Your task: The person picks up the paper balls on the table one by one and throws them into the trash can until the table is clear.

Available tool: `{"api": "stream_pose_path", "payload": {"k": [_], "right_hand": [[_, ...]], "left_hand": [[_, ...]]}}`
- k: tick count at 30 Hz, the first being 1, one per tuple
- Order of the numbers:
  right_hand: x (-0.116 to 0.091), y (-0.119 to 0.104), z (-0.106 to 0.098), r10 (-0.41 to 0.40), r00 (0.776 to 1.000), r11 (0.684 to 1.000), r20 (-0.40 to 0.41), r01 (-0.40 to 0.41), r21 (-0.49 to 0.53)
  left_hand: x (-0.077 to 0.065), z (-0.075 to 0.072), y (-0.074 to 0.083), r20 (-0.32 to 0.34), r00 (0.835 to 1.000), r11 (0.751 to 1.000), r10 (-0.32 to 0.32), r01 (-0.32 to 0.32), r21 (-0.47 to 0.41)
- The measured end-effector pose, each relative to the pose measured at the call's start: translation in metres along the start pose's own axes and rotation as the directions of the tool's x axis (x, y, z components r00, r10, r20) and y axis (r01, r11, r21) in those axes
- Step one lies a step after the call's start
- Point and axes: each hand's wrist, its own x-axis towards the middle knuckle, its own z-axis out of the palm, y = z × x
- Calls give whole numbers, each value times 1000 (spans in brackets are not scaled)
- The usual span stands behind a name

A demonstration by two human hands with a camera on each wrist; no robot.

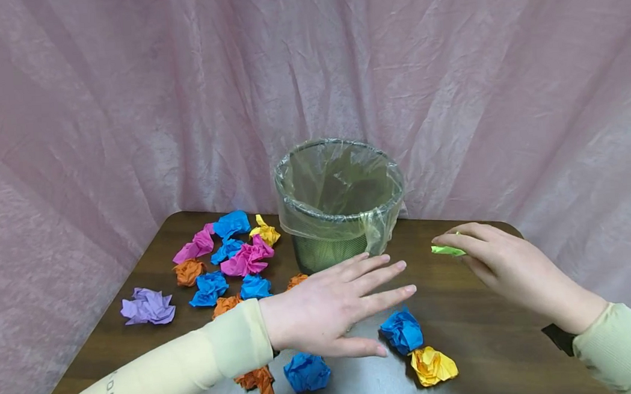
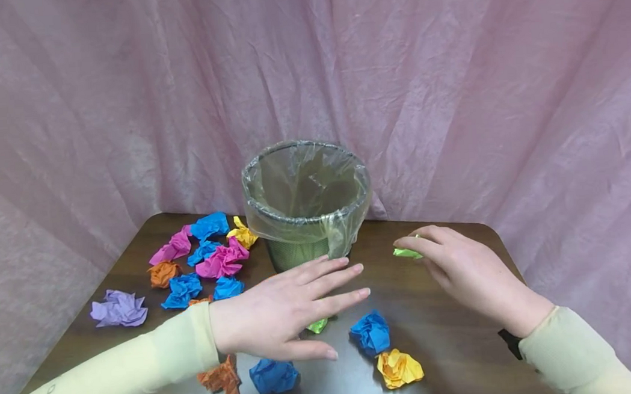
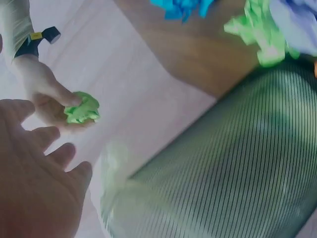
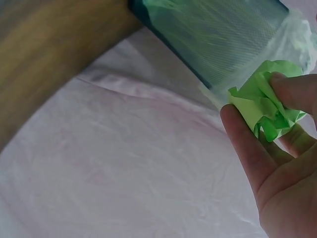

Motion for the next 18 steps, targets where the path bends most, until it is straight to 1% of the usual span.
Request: {"api": "stream_pose_path", "payload": {"k": [3,9,13,18], "right_hand": [[10,1,-7,-19,999,1000,-32,19,0],[33,3,-16,-50,997,999,-60,51,14],[47,3,-20,-65,996,998,-53,66,12],[70,2,-24,-83,994,996,-64,85,24]], "left_hand": [[-3,-14,-8,-44,999,1000,-12,13,17],[-15,-41,-25,-95,993,996,-73,77,36],[-25,-53,-38,-96,988,991,-124,129,43],[-41,-64,-57,-87,978,978,-189,196,69]]}}
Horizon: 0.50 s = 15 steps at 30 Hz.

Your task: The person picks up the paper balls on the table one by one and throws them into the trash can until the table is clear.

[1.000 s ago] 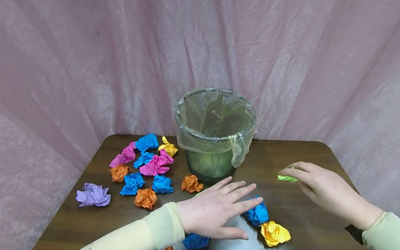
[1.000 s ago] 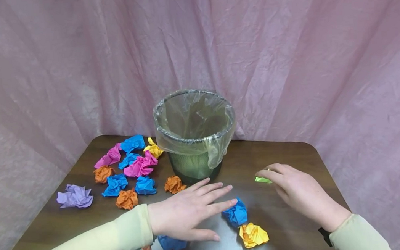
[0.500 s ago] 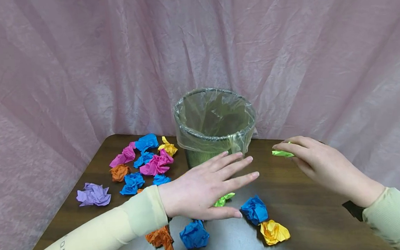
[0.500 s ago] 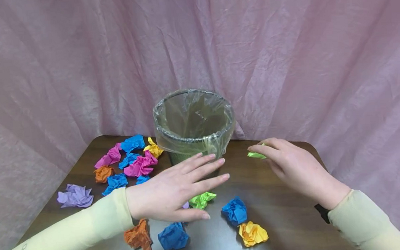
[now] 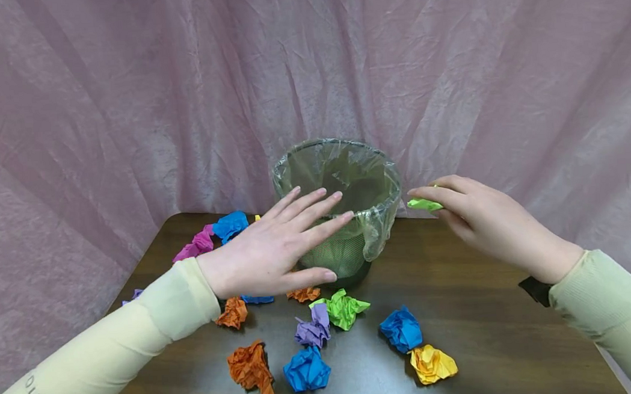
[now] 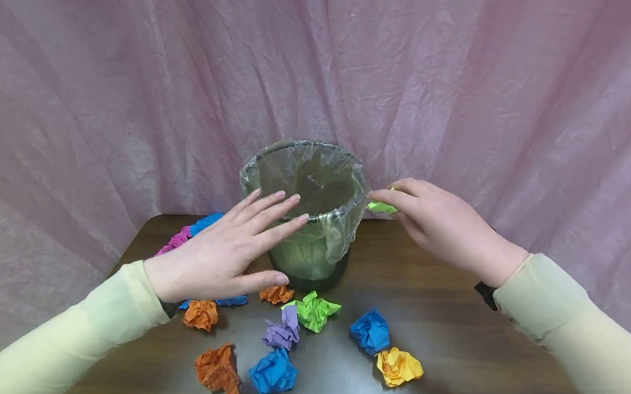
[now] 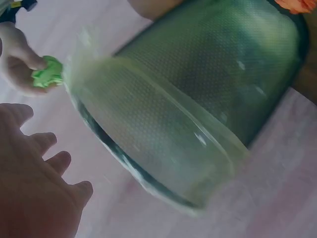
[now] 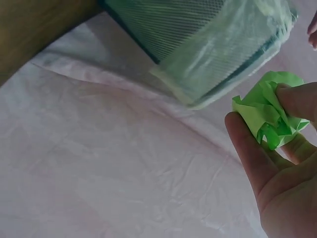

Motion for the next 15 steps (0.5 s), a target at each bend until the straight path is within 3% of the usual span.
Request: {"api": "stream_pose_path", "payload": {"k": [7,15], "right_hand": [[35,-2,0,-16,1000,999,-11,16,46],[72,-6,13,23,998,996,54,-27,89]], "left_hand": [[-16,-9,-30,12,992,992,-129,129,-2],[-27,-13,-56,62,961,962,-270,271,-18]]}}
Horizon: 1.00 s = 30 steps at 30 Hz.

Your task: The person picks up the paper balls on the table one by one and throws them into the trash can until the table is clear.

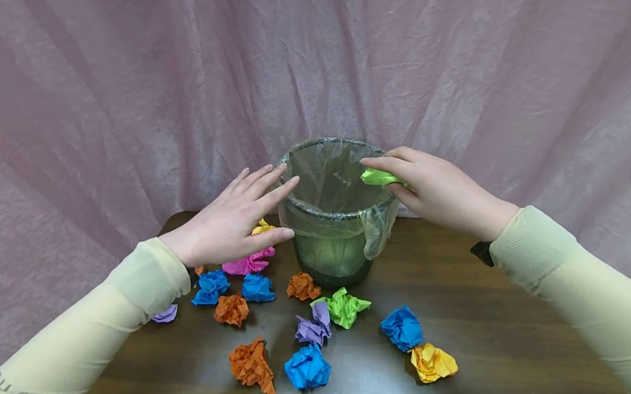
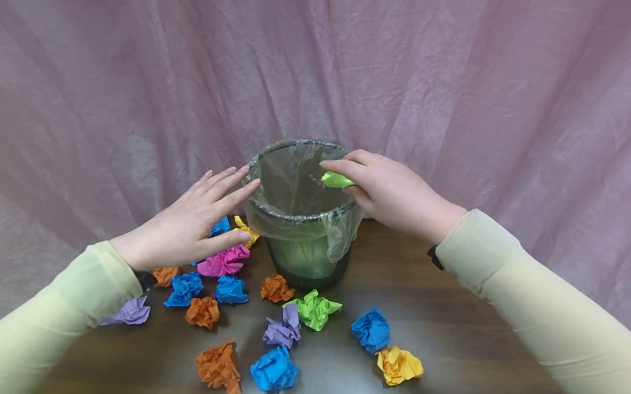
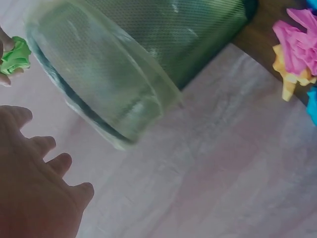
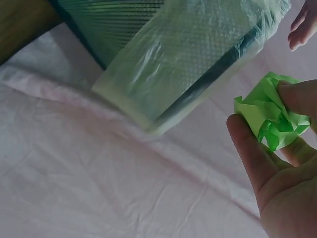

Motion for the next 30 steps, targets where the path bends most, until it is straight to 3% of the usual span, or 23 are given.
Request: {"api": "stream_pose_path", "payload": {"k": [6,12,16,21,30], "right_hand": [[22,-2,13,33,998,999,47,-33,-1],[38,0,21,64,996,998,62,-64,-10],[45,1,24,112,986,994,122,-113,-3],[48,2,26,141,972,990,186,-138,-28],[39,5,23,116,982,992,150,-108,-64]], "left_hand": [[-4,3,-11,26,998,998,-57,57,-14],[-4,5,-13,22,998,998,-59,60,-25],[-4,7,-13,17,998,998,-57,57,-32],[-4,11,-13,18,999,998,-46,47,-42],[-4,13,-12,33,998,998,-45,47,-42]]}}
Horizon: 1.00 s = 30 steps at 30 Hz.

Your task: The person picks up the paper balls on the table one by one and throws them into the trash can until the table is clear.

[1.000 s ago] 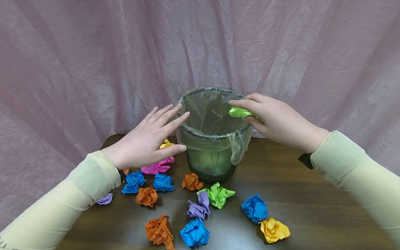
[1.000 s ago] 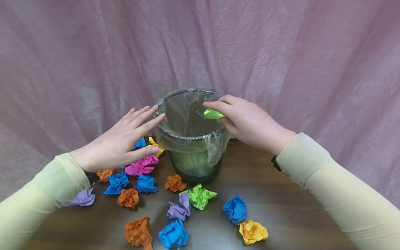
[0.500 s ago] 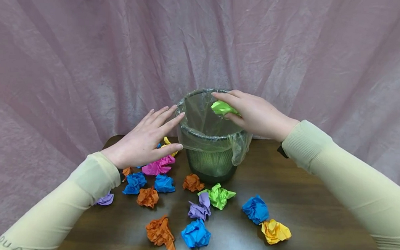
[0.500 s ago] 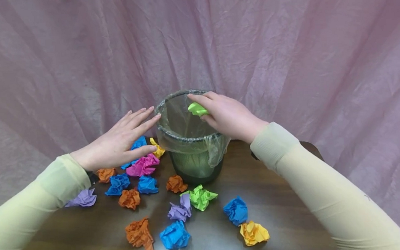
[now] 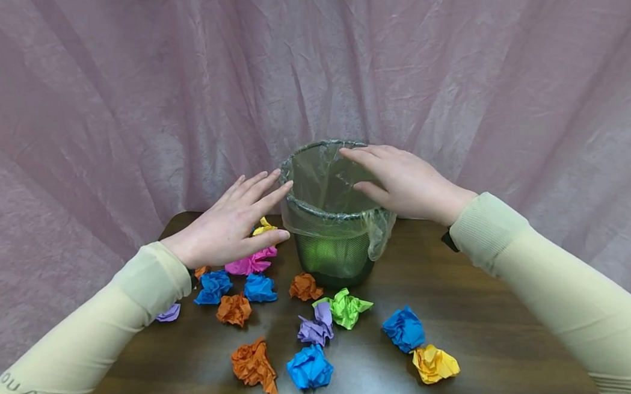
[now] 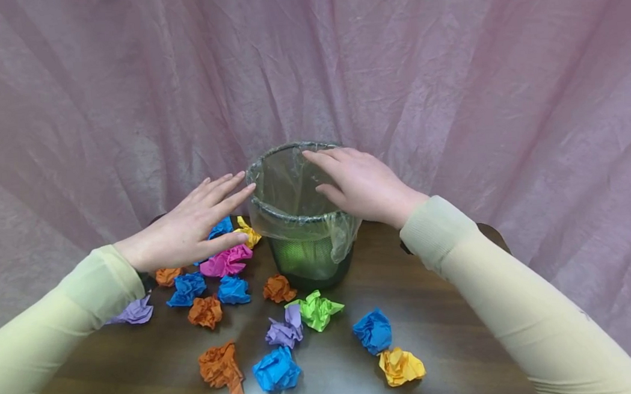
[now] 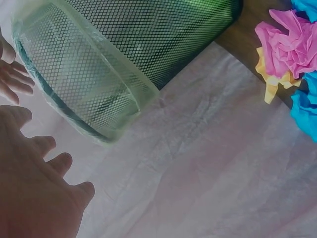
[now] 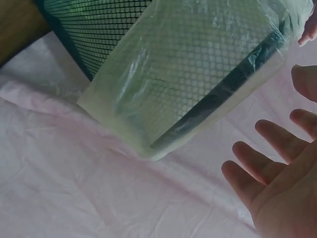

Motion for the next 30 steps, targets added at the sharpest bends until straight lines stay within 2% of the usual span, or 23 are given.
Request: {"api": "stream_pose_path", "payload": {"k": [11,17,21,24,30], "right_hand": [[-24,2,-3,-8,1000,1000,-25,8,-12],[-44,3,-4,-9,999,1000,-37,8,-17],[-59,4,-2,-24,998,999,-59,22,-31],[-72,4,0,-27,997,999,-71,24,-34],[-99,2,6,-16,996,999,-82,13,-40]], "left_hand": [[1,3,7,-19,999,999,43,-43,5],[1,2,19,-42,994,995,99,-99,0],[2,2,32,-66,983,985,170,-169,16],[2,4,45,-79,969,972,233,-231,35],[2,7,72,-65,941,943,332,-330,46]]}}
